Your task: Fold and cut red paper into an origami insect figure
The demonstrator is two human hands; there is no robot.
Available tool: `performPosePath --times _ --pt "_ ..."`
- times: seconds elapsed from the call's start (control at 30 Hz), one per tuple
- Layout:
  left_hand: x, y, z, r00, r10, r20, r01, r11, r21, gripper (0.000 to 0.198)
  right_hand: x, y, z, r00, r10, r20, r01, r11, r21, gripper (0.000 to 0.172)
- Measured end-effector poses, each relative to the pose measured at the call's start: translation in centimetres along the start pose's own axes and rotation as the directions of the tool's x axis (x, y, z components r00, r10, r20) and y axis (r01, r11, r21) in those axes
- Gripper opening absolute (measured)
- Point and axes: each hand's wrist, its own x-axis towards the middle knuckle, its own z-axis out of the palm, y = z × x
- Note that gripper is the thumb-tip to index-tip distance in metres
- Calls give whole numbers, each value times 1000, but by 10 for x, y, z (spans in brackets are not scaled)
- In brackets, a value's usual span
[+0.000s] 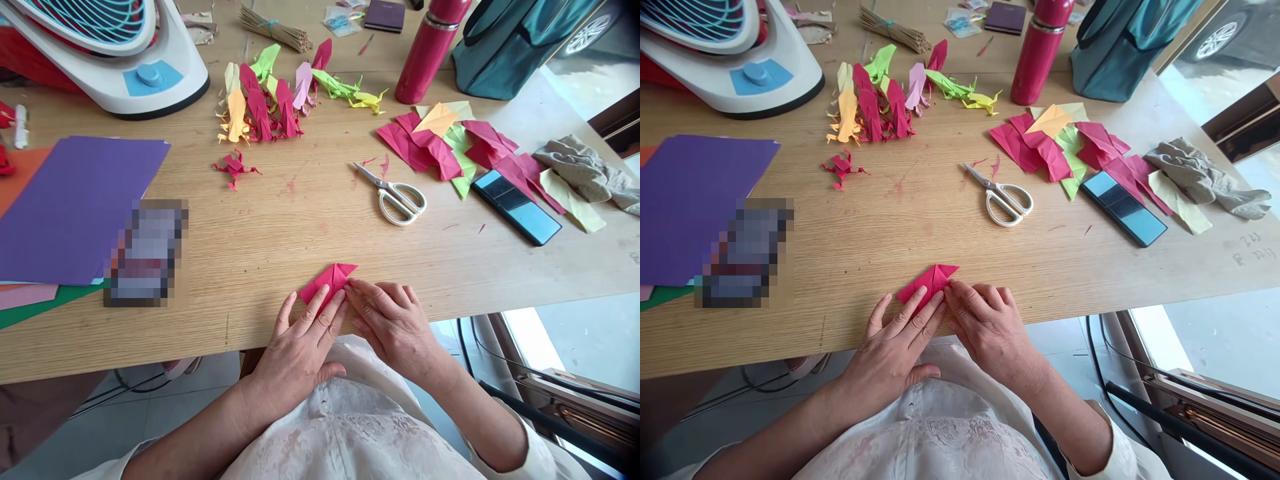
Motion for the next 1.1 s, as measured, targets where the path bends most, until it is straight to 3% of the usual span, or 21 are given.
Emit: performPosePath --times 0.27,0.53,0.73,0.9,1.03,1.1 --pt "-2 1 4 999 -21 32 21 1000 15 88 2 -5 1 999 47 -16 -48 998 -34 45" --pt "0 5 2 999 -42 22 38 988 147 94 -1 -12 3 999 20 -51 -26 993 -119 46" --pt "-1 8 7 998 -51 -33 56 982 180 83 2 -19 5 997 -10 -80 -6 982 -190 42" --pt "-1 9 8 996 -47 -73 54 994 98 72 4 -16 5 998 -34 -60 21 980 -198 41" --pt "5 -2 -5 995 25 -97 -31 997 -69 68 0 -8 3 999 -34 -36 31 996 -78 46" --pt "10 -11 -13 996 22 -87 -34 989 -146 46 -1 -4 2 1000 -14 -16 14 1000 -2 50"
